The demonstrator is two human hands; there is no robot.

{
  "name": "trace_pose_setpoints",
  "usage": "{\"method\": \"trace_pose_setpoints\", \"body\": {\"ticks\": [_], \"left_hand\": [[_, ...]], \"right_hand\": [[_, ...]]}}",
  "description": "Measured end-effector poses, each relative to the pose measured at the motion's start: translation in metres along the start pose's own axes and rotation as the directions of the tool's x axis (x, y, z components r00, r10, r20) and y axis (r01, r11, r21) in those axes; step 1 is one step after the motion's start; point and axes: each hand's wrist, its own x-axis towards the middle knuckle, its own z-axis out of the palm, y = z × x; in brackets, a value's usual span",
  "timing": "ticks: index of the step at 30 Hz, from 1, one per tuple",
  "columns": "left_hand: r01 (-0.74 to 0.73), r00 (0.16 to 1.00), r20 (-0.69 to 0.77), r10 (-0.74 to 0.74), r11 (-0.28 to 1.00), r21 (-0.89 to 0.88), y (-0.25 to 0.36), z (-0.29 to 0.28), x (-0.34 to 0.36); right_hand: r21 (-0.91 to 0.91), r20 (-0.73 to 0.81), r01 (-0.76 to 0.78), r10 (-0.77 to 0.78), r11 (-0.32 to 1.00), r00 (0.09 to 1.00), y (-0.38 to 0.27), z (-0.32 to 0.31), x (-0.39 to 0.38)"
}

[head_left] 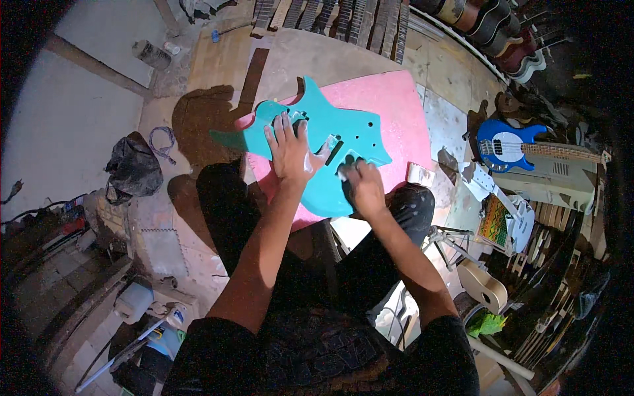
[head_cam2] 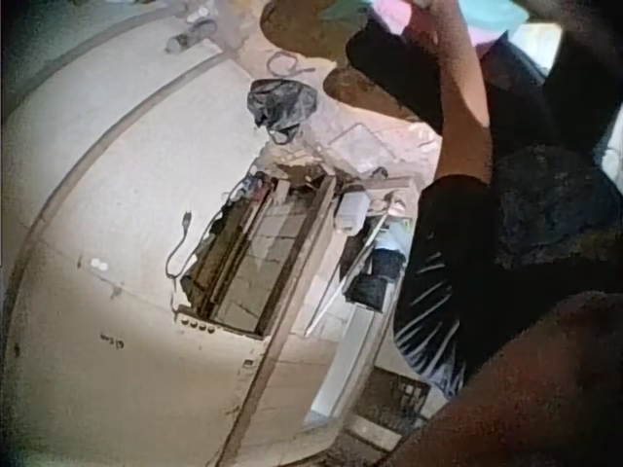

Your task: The person polishes the surface of a green guitar body by hand using a white cloth, turning the object over to reach different sections.

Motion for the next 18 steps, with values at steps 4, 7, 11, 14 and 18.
{"method": "trace_pose_setpoints", "body": {"ticks": [4,7,11,14,18], "left_hand": [[0.004,1.0,-0.002,-0.004,1.0,0.012,0.002,0.002,-0.003],[-0.004,1.0,-0.013,0.004,1.0,-0.012,0.004,0.001,0.002],[0.009,1.0,-0.004,-0.009,1.0,-0.002,0.002,0.0,0.001],[0.004,1.0,-0.015,-0.004,1.0,-0.004,0.003,0.002,-0.001],[-0.005,0.999,-0.039,0.005,1.0,-0.011,0.0,0.003,-0.001]], "right_hand": [[-0.024,-0.075,-0.134,0.132,0.991,0.988,0.003,0.003,0.016],[0.003,-0.055,-0.029,0.029,1.0,0.998,0.005,0.02,-0.013],[-0.052,-0.063,-0.085,0.081,0.995,0.995,0.012,0.004,0.014],[0.033,-0.119,-0.123,0.126,0.992,0.985,0.007,0.025,-0.001],[-0.022,-0.026,-0.069,0.069,0.997,0.997,0.005,0.004,0.006]]}}
